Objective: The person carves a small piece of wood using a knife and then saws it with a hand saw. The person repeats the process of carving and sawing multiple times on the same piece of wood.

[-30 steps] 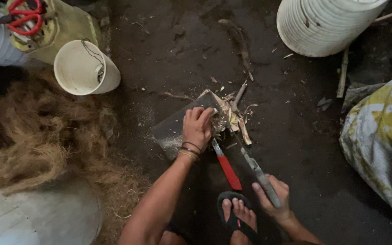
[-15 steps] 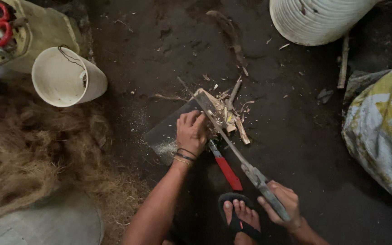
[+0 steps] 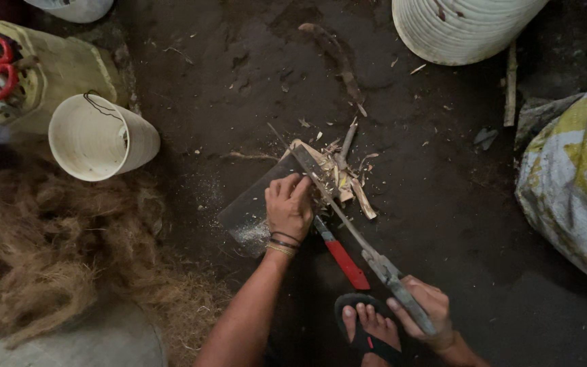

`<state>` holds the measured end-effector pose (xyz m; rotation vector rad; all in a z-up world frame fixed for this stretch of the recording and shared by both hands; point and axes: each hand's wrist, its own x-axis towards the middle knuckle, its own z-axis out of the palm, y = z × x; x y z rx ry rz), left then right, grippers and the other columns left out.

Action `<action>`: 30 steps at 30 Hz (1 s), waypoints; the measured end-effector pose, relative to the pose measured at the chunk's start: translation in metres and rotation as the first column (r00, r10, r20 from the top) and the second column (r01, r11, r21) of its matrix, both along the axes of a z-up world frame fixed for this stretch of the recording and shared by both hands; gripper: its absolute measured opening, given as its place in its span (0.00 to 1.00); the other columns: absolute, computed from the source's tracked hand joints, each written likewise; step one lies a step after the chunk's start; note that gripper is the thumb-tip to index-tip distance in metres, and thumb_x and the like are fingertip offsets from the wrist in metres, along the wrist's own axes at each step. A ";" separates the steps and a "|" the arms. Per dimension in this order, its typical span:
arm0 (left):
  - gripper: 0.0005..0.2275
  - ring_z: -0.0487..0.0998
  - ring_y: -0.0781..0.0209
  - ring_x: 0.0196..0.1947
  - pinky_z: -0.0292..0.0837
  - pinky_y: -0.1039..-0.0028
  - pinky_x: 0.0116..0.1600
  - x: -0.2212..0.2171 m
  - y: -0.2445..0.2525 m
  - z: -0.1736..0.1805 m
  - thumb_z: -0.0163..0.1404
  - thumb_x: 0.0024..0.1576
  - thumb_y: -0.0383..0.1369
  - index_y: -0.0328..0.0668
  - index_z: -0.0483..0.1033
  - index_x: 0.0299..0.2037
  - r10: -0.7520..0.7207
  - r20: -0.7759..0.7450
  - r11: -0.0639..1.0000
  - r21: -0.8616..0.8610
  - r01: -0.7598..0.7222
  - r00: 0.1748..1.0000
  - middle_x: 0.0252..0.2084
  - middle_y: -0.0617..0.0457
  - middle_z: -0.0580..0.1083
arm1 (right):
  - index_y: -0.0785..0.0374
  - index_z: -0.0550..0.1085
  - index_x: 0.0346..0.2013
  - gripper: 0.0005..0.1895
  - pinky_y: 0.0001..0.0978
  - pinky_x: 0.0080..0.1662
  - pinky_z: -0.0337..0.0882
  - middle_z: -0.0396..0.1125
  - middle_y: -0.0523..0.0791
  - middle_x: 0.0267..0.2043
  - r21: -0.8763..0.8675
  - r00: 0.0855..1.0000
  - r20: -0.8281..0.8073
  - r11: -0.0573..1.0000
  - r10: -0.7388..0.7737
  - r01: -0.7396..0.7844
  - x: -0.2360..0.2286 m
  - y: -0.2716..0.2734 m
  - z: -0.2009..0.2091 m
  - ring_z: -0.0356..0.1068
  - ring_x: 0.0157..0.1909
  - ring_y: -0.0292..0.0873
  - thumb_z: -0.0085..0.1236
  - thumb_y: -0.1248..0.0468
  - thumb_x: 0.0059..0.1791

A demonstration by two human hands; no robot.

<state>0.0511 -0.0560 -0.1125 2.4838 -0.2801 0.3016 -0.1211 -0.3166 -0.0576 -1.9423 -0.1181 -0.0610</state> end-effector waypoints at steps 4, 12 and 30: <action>0.18 0.71 0.47 0.51 0.65 0.59 0.54 0.001 0.001 -0.001 0.54 0.50 0.25 0.44 0.78 0.52 -0.022 -0.001 1.000 0.010 0.022 1.000 0.51 0.49 0.74 | 0.70 0.74 0.27 0.10 0.35 0.35 0.74 0.69 0.51 0.29 -0.077 0.996 0.068 0.995 -0.055 0.060 -0.001 0.005 0.002 0.74 0.34 0.47 0.68 0.72 0.37; 0.15 0.73 0.47 0.54 0.67 0.59 0.56 -0.003 0.000 -0.005 0.53 0.52 0.25 0.43 0.78 0.51 -0.024 0.029 0.999 -0.031 0.025 0.999 0.51 0.48 0.74 | 0.70 0.75 0.27 0.06 0.37 0.33 0.72 0.69 0.48 0.28 -0.178 0.987 0.149 0.983 0.064 -0.037 0.004 0.010 -0.004 0.72 0.30 0.46 0.64 0.77 0.38; 0.18 0.73 0.44 0.55 0.68 0.58 0.60 -0.001 0.000 -0.011 0.54 0.50 0.23 0.40 0.77 0.52 -0.033 0.030 0.999 -0.003 0.033 0.999 0.53 0.46 0.74 | 0.68 0.74 0.23 0.05 0.33 0.27 0.68 0.69 0.45 0.21 -0.073 0.998 0.006 0.996 0.060 -0.059 0.030 -0.011 0.013 0.72 0.22 0.40 0.64 0.75 0.38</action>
